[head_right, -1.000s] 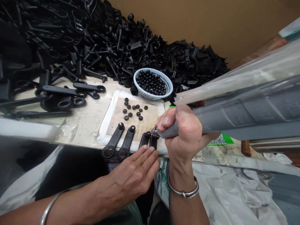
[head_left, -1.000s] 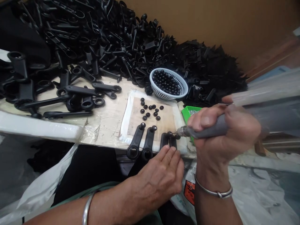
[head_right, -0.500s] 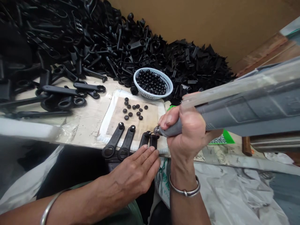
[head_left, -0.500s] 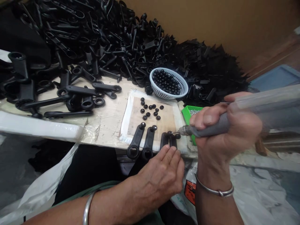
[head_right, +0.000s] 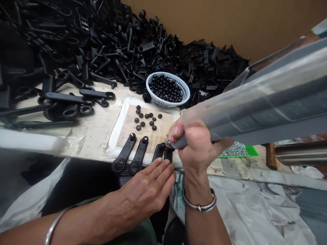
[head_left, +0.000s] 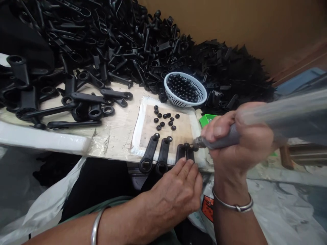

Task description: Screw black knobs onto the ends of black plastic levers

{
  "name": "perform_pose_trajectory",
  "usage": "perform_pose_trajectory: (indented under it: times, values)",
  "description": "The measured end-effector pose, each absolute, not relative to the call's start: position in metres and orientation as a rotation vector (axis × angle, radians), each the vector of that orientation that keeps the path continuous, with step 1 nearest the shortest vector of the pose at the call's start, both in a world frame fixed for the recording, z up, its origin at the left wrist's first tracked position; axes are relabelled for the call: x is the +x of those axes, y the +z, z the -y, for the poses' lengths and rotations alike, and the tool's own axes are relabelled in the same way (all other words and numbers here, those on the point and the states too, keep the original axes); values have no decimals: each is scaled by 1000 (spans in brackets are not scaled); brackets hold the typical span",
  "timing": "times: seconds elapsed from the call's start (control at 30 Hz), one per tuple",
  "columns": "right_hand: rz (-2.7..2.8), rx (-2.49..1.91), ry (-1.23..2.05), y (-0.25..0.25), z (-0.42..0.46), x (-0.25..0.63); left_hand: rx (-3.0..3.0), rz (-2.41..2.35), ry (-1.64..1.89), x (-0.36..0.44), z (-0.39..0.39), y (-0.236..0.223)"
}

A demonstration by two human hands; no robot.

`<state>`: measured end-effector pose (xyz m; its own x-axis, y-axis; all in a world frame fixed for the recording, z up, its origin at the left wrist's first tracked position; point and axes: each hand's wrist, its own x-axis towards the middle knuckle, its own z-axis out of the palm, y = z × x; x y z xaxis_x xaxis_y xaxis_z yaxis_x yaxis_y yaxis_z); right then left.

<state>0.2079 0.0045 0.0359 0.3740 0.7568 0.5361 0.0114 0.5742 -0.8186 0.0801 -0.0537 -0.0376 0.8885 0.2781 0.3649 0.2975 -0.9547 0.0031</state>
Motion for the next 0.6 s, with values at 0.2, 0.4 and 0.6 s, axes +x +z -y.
perform_pose_trajectory:
  times: [0.2, 0.4, 0.6]
  values:
    - [973, -1002, 597, 38, -1, 196, -2992, 444, -559, 79, 54, -37]
    - [1023, -1006, 625, 37, -6, 195, -2980, 457, -538, 81, 55, -40]
    - [1101, -939, 518, 30, -4, 199, -2978, 491, -529, 81, 58, -44]
